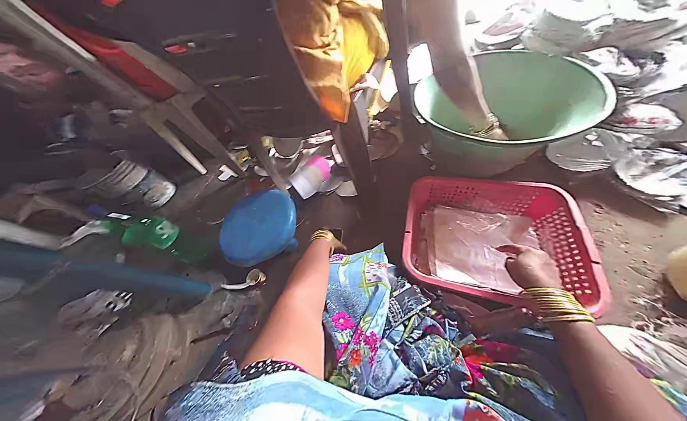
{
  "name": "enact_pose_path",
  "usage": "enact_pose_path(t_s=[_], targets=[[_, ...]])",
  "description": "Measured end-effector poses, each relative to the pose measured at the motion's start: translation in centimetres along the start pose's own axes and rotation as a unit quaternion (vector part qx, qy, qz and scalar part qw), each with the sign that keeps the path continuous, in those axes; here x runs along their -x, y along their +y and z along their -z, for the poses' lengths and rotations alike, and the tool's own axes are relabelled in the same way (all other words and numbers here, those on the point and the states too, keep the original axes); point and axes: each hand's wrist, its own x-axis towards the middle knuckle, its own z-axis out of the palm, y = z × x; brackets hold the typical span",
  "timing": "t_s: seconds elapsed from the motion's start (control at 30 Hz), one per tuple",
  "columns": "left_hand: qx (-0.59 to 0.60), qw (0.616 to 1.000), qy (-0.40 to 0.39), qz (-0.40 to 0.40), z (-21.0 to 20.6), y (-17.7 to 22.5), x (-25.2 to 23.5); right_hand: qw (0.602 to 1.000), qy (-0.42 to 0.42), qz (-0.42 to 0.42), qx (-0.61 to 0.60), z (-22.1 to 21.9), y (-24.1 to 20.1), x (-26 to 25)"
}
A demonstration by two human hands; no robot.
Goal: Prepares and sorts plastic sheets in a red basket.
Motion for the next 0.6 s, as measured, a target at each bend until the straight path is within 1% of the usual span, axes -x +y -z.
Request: enact_pose_path(t_s=[0.1,0.23,0.33,0.47,0.57,0.6], targets=[[-0.015,1.000,-0.005,-0.014,-0.3,1.0,-1.4,0.999,-0.033,0.007,0.025,-0.4,0.3,-0.4],[-0.104,0.994,-0.033,-0.024,-0.9,2.0,-3.6,0.997,-0.072,0.001,0.034,-0.2,-0.4,-0.7],[-0.137,0.989,-0.032,-0.035,-1.7,2.7,-5.3,0.997,-0.076,0.002,0.030,0.0,-0.9,-1.1],[-0.156,0.986,-0.035,-0.040,-2.1,3.9,-5.2,0.996,-0.082,0.018,0.020,0.0,-1.2,-1.5],[-0.175,0.984,-0.041,-0.019,-2.2,4.8,-4.6,0.995,-0.093,0.027,0.016,0.2,-1.0,-1.6],[-0.162,0.985,-0.052,-0.017,-1.6,4.9,-3.3,0.995,-0.091,0.032,0.013,0.3,-0.9,-1.7]])
